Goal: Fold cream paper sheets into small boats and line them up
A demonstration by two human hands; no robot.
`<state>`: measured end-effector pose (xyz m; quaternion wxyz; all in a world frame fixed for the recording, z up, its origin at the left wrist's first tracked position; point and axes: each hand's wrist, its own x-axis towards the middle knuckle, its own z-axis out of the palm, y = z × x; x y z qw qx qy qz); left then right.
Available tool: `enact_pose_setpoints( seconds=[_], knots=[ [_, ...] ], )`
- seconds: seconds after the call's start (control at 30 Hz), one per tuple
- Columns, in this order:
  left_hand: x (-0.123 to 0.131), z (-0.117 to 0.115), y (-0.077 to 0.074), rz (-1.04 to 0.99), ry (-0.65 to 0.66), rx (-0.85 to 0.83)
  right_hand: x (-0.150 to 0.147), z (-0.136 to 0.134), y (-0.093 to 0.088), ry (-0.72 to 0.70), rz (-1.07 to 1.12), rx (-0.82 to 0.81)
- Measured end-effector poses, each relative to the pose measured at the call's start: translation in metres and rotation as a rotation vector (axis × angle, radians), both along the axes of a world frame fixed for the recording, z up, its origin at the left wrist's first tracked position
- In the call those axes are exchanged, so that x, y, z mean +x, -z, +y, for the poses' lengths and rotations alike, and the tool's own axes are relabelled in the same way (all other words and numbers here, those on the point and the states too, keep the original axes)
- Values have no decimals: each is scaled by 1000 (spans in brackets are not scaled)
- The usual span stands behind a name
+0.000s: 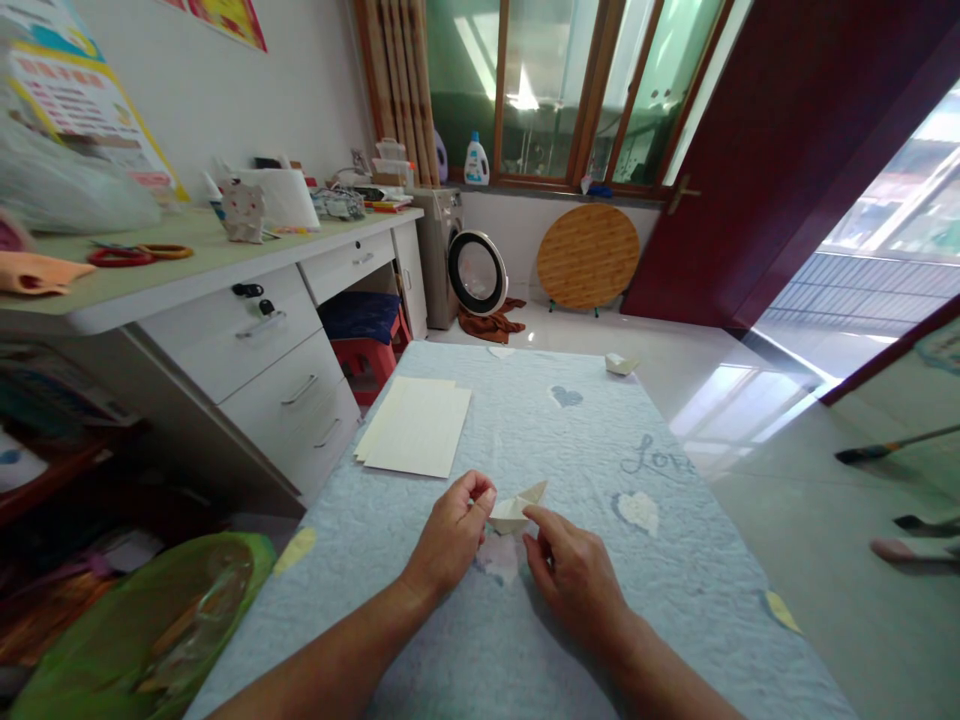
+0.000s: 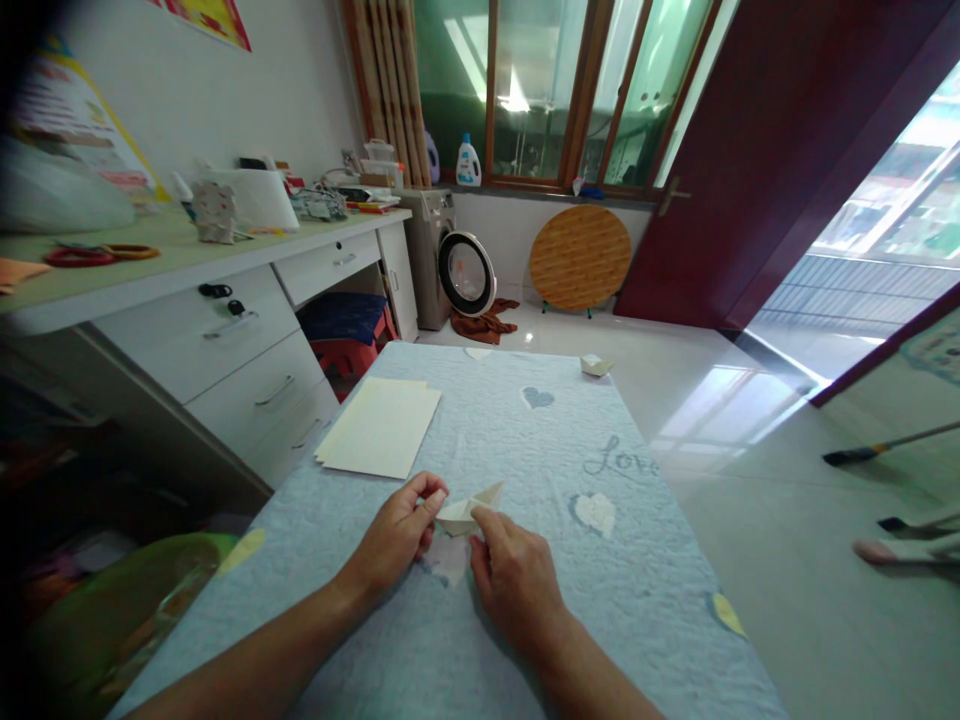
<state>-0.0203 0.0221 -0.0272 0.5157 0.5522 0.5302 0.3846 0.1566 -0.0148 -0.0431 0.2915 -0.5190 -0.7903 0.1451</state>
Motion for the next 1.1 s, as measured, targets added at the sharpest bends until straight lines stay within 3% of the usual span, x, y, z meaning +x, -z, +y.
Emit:
enact_pose_setpoints(
  seconds=[0.27, 0.5, 0.77, 1.1],
  knots=[
    [-2, 0, -1, 104, 77, 149, 3, 4, -3, 16, -4, 11],
    [-3, 9, 3, -136, 74, -107, 6, 3, -4, -64, 16, 45],
    [-7, 13, 4, -249, 221, -224, 6, 1, -2, -115, 63, 30],
    [-3, 9, 3, -332, 265, -258, 4, 2, 1, -179, 130, -34]
  ],
)
